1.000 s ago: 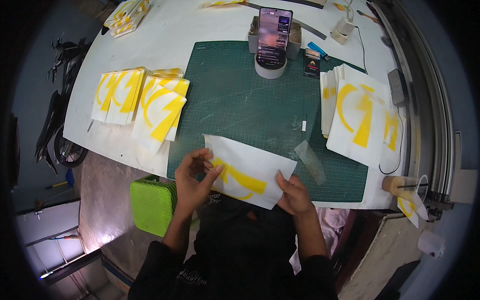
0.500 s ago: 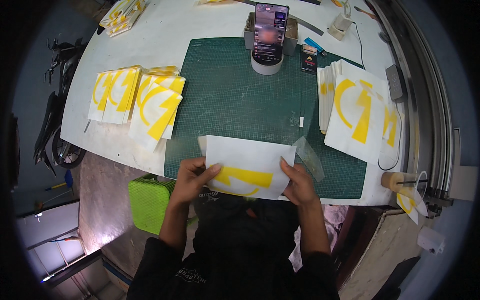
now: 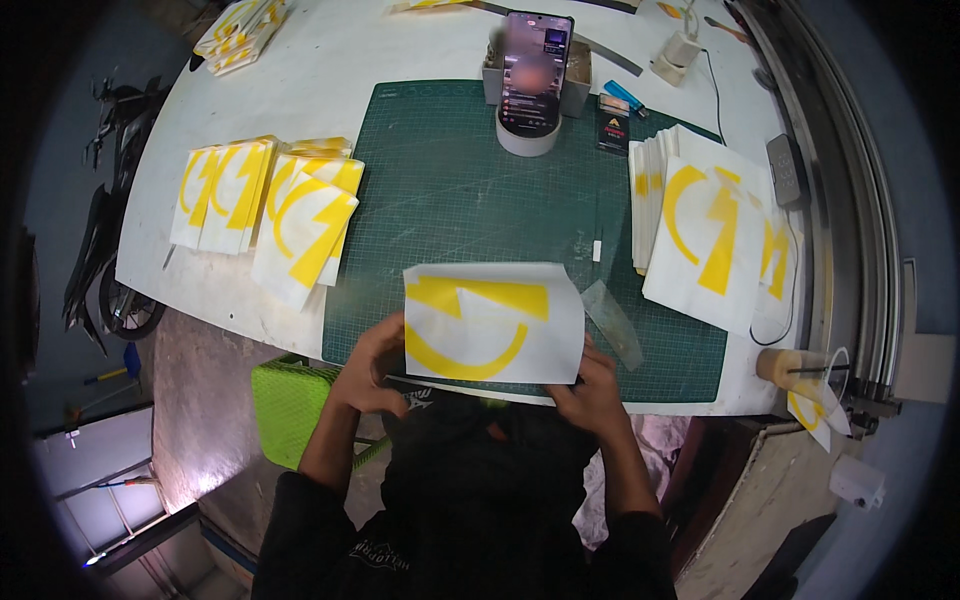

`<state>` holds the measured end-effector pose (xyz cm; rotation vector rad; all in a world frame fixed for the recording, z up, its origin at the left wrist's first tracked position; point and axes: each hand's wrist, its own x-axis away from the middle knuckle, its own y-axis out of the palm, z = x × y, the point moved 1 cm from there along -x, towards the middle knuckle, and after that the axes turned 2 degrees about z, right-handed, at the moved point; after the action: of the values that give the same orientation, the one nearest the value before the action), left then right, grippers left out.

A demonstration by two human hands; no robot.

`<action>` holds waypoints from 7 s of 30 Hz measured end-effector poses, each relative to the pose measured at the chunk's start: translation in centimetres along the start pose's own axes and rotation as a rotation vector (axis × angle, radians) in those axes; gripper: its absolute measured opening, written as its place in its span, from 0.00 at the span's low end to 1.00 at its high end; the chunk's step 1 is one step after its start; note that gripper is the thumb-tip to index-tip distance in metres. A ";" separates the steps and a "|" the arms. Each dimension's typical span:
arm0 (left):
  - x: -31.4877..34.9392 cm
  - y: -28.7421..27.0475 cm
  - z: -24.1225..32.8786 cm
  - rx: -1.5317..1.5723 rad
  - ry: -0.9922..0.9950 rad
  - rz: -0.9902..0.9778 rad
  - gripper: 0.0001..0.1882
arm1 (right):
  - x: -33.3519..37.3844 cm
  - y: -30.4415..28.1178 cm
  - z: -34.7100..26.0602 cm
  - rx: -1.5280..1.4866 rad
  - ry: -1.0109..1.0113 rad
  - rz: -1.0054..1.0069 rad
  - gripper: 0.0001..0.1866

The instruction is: The person folds white sticker sheets with yellow graphics in half on a green cutting mat. They smooth the folded edges with their hands and place the finished items into a stack on the left side of the table.

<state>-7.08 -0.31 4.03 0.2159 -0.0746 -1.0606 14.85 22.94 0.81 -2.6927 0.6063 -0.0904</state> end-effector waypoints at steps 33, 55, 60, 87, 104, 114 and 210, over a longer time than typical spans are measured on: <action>0.0 6.5 -4.9 -1.375 0.162 0.115 0.33 | -1.8 3.9 -2.5 0.592 -0.414 0.356 0.23; 2.9 5.3 -5.1 -1.383 -0.008 0.029 0.41 | 0.2 5.4 -0.3 0.886 -0.296 0.112 0.24; 2.8 5.5 -5.2 -1.453 -0.013 0.032 0.38 | 0.3 9.0 -2.9 0.817 -0.167 0.087 0.24; 2.0 10.3 -5.9 -1.310 -0.001 -0.017 0.47 | -10.4 -1.4 1.2 -1.008 0.162 0.089 0.28; -6.9 0.4 -1.9 -1.451 0.148 -0.287 0.54 | -12.1 -1.3 -0.8 -0.279 0.456 0.296 0.24; -7.9 0.2 -1.7 -1.540 0.040 -0.322 0.69 | -10.1 1.7 -1.5 0.869 -0.320 -0.249 0.59; 5.0 3.4 -5.5 -1.323 0.411 -0.135 0.24 | 2.7 3.7 -0.1 0.557 -0.577 0.050 0.14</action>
<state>-0.85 -2.28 -0.85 -0.7705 1.0014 -0.9884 15.82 18.61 -0.55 -2.0213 0.3877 0.4494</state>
